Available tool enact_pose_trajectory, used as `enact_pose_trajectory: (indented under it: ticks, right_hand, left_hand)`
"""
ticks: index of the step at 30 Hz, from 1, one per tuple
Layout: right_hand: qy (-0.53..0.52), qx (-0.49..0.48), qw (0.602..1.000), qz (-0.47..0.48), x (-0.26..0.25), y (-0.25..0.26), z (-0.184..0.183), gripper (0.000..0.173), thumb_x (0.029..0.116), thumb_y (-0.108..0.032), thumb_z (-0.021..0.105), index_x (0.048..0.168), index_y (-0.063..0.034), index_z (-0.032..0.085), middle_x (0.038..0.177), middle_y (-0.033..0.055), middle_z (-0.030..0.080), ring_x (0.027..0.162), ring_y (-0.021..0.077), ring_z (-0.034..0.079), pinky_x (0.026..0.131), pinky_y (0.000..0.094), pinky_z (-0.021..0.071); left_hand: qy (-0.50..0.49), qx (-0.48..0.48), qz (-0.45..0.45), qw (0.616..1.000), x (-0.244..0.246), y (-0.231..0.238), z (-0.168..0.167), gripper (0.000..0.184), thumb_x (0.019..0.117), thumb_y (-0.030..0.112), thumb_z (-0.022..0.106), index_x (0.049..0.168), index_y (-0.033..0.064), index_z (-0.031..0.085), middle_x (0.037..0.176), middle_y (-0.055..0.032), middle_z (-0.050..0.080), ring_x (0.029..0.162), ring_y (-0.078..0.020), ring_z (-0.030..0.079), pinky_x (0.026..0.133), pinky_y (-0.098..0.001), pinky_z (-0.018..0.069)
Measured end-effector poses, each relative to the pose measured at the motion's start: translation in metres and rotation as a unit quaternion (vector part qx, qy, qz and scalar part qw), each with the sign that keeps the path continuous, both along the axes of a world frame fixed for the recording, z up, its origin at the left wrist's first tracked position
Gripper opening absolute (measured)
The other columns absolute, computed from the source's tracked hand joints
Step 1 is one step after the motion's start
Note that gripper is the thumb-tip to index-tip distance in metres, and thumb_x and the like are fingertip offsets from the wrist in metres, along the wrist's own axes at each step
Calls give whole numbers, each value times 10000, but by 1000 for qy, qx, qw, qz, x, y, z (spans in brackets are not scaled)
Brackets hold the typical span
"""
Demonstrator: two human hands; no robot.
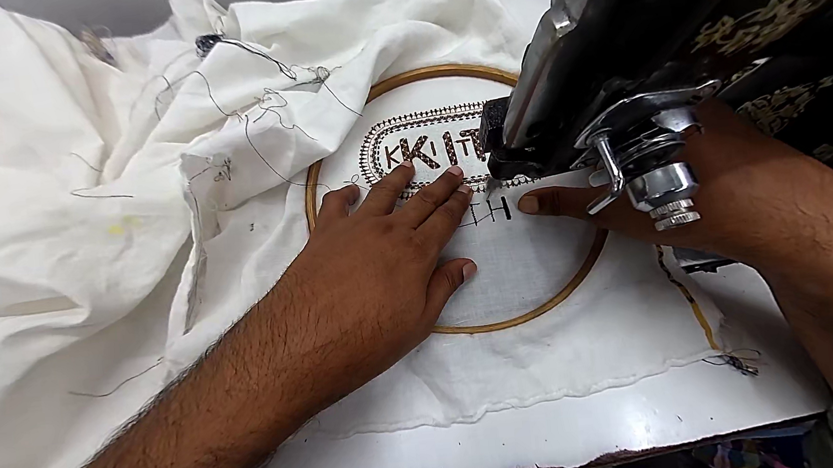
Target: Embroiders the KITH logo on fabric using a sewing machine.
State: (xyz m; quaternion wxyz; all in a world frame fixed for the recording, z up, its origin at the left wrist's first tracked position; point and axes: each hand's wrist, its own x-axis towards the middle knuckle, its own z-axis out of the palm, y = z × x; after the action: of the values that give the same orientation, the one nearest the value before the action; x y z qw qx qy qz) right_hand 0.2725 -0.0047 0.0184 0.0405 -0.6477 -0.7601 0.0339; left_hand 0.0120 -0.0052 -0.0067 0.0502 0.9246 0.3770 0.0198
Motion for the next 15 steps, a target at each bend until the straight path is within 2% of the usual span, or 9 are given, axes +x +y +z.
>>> enact_pose_trajectory:
  ticks: [6,9,15]
  right_hand:
    - [12,13,1000,3,-1,-2,0,532,860,-481,798,1002,17,675,947,204,653,1000,392,648,802,546,508]
    - [31,24,999,7,-3,-4,1,459,871,-399,801,963,33,674,938,224,656,990,406,646,790,556,497]
    - [38,41,998,28,0,-1,-1,469,881,-444,770,908,18,691,897,214,675,964,403,660,786,558,495]
  left_hand:
    - [-2,-1,3,1000,0,1,-1,629,1070,529,280,1582,199,436,1644,13,398,1521,-325,342,1111,-678,322]
    - [-4,-5,7,1000,0,2,-1,626,1069,530,289,1582,202,438,1644,4,397,1526,-330,336,1122,-690,310]
    - [-6,-2,5,1000,0,4,-2,621,1073,521,284,1581,198,438,1643,2,400,1522,-328,343,1128,-675,302]
